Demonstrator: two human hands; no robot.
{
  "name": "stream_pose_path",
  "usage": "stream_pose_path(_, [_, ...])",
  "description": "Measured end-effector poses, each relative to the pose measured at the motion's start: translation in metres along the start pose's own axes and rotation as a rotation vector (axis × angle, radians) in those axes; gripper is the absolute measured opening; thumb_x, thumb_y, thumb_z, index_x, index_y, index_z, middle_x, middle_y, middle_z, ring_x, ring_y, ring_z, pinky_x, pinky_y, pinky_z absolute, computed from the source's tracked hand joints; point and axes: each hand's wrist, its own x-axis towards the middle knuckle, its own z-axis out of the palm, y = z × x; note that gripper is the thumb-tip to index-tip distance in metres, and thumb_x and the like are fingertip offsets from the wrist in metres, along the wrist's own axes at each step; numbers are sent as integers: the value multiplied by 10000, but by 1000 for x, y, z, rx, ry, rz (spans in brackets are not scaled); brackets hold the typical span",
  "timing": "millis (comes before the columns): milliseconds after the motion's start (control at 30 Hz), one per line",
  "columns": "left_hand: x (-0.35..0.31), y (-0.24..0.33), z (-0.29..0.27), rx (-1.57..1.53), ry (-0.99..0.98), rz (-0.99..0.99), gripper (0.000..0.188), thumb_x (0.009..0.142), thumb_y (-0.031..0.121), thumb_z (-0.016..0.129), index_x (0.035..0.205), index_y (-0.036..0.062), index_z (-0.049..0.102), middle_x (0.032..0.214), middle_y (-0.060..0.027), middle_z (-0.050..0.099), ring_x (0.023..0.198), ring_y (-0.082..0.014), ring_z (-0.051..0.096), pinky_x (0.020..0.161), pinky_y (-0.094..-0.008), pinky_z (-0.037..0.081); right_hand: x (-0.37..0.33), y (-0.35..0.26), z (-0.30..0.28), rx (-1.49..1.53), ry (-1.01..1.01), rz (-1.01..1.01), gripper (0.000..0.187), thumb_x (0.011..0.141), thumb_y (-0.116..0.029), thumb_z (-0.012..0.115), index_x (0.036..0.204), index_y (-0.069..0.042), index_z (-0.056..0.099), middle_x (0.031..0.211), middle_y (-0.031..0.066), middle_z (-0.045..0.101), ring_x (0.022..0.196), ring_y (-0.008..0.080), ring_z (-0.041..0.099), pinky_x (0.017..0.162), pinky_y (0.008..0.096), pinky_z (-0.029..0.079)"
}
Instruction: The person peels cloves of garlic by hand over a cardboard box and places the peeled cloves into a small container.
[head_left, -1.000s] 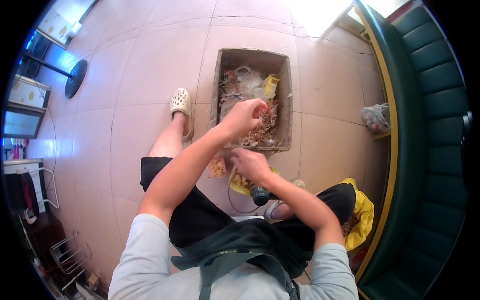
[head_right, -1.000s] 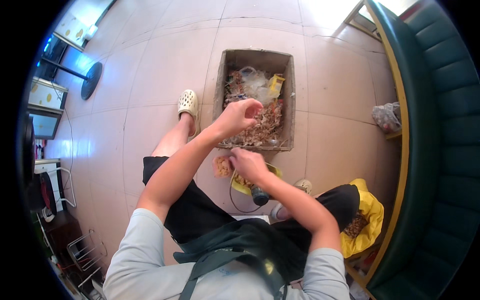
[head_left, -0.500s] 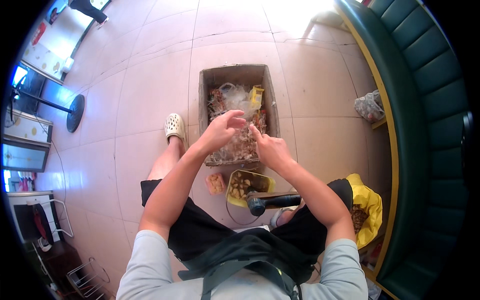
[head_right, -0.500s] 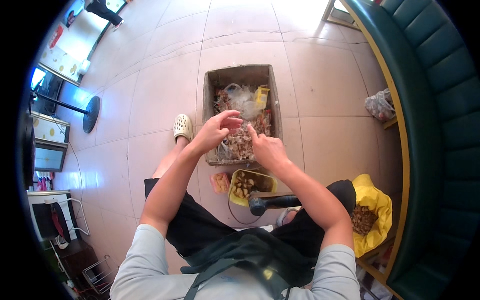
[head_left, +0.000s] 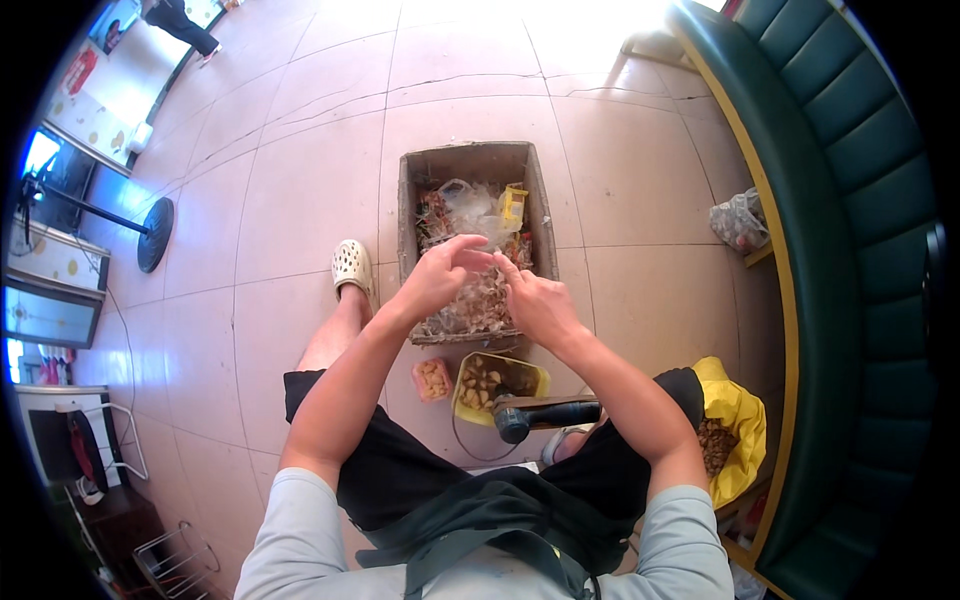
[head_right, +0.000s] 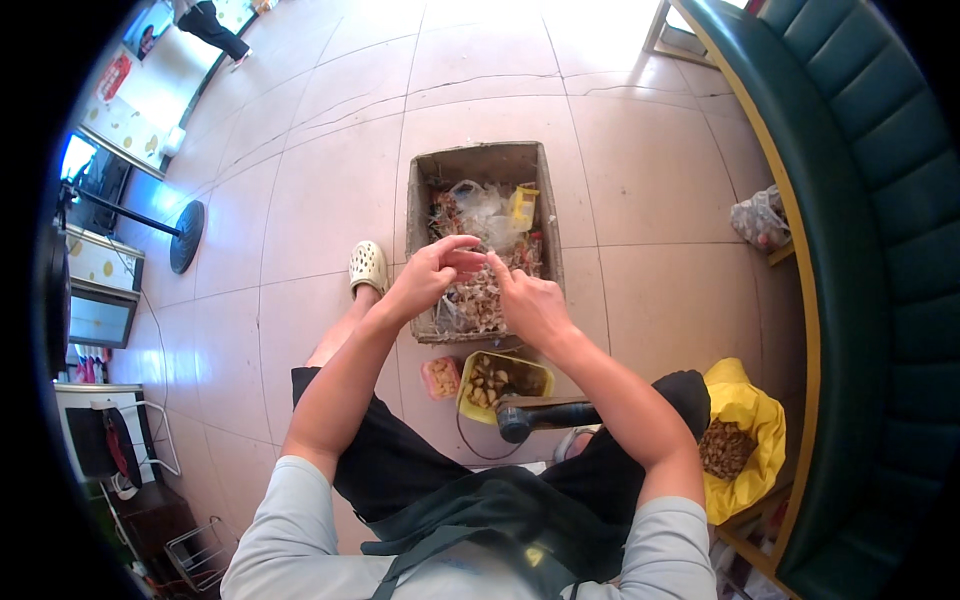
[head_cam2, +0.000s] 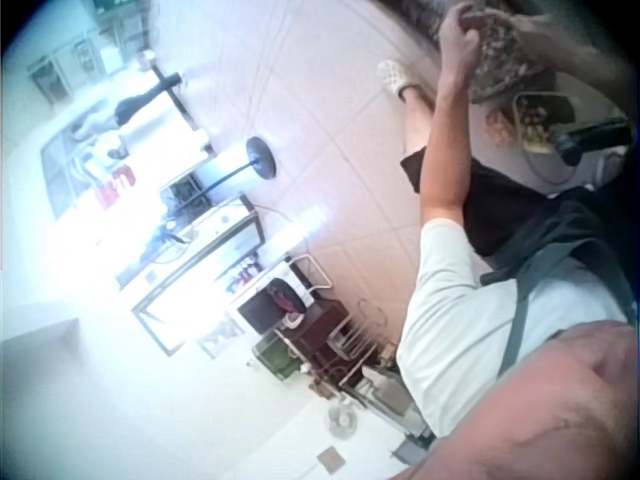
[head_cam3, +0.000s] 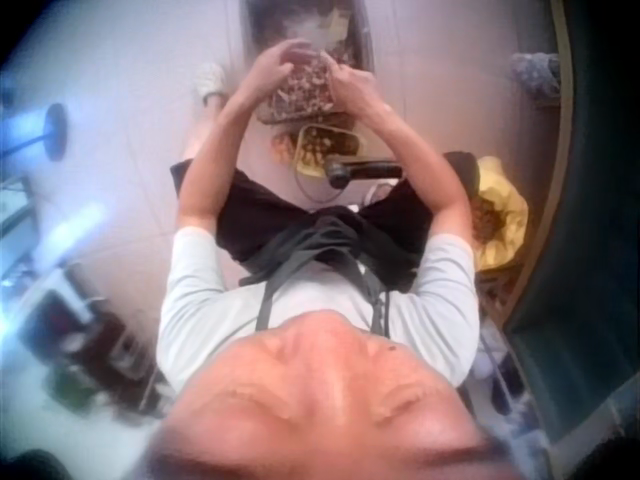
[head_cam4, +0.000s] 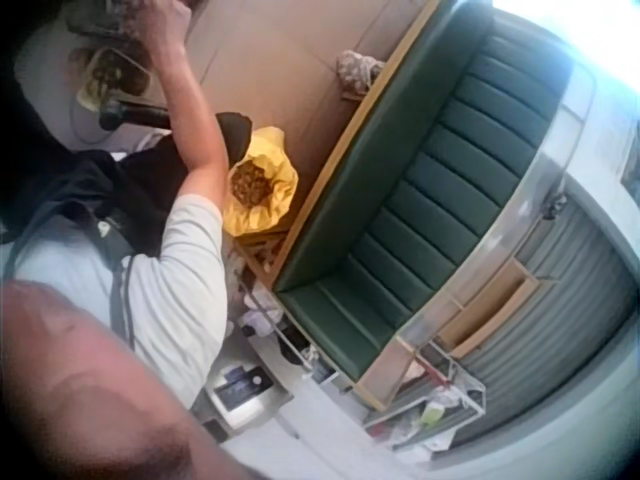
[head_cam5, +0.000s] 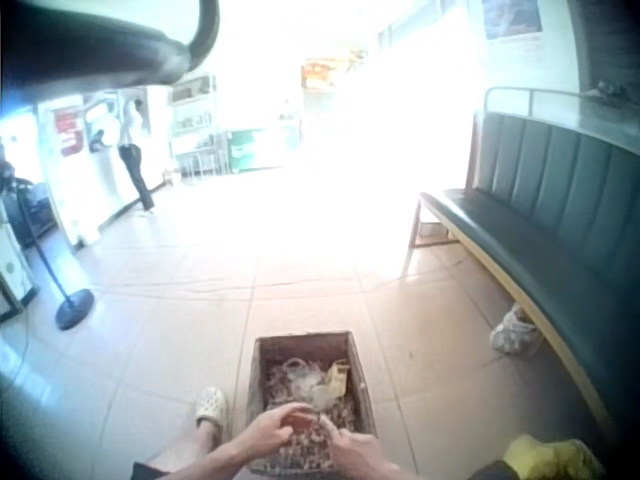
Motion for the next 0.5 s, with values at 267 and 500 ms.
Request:
stream_pose_path(267, [-2,5,-2,-65,-17,-60,594,871,-153,368,1430,-18,520,1294,-214,685,1227,-271,665,1038,-382,560,-8,3,-5,-93,-69,-37,507,925,-120,601,1430,-85,579,881,128,697,762,287,738,659,403,592])
stream_pose_path(500, [0,6,0,-184,8,-58,510,927,-128,426,1410,-6,538,1228,-180,705,1087,-215,723,906,-317,609,-5,-1,-10,77,47,45,488,934,-145,610,1419,-93,587,833,131,730,730,307,738,681,420,595])
